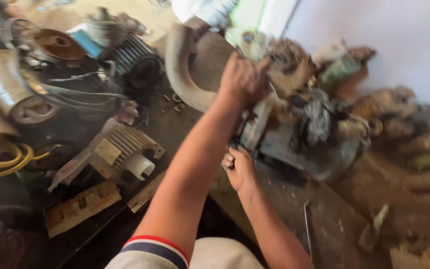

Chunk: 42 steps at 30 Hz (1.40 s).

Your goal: The person uses a wrench to loosen and remove bolts from a motor housing, then uses a hammer to tap a metal band into place. The person handles the motor, bolts, and tools on a cluttered workbench.

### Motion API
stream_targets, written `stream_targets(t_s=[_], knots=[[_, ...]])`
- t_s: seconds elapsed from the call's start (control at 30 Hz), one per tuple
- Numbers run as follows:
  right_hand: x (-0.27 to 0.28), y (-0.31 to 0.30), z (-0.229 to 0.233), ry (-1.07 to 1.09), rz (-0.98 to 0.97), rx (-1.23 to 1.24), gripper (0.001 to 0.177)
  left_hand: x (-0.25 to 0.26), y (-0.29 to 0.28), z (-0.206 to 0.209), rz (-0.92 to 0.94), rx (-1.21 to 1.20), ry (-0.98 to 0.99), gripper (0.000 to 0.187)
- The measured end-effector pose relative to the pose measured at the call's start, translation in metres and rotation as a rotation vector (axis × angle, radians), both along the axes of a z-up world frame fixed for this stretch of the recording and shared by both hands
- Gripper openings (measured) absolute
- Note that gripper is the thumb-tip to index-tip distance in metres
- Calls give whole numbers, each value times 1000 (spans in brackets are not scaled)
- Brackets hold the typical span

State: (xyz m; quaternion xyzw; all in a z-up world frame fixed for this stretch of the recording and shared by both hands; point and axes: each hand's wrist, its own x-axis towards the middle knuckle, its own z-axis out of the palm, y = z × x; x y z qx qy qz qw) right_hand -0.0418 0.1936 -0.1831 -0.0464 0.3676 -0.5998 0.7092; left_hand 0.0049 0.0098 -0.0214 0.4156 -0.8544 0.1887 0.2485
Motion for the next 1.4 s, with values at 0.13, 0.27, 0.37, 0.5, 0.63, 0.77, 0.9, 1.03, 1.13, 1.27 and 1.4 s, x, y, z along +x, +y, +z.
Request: stream_targets(t_s=[0.13,0.27,0.37,0.5,0.63,0.77,0.9,1.03,1.13,1.27,1.4], knots=[[3,47,3,341,-10,16,19,-8,-14,-1,13,159,-105,87],[0,75,-16,450,-2,92,24,-6,-15,5,22,128,-83,77],[-10,58,-40,365,-35,4,26,-7,-15,14,-14,235,-72,70],[-6,32,-75,199,-91,-64,26,-5,-16,16,-110,61,32,68],[-3,20,-100,-7,-113,-150,21,-6,-21,17,-134,67,54,62],[-11,5,-117,45,-96,-191,25,-5,-21,19,-108,120,-5,61],[-17,-8,-127,-54,-67,-176,14,-3,-18,24,-95,140,-33,58],[-16,-9,-125,96,-124,-141,16,-6,-15,28,-100,148,-22,56],[-10,-7,-112,118,-124,-72,19,-6,-15,29,-79,147,-27,52],[-5,4,-83,108,-65,-30,30,-9,-16,30,-83,142,-19,53],[4,22,-41,-397,41,19,33,-6,-16,32,-113,168,3,53]])
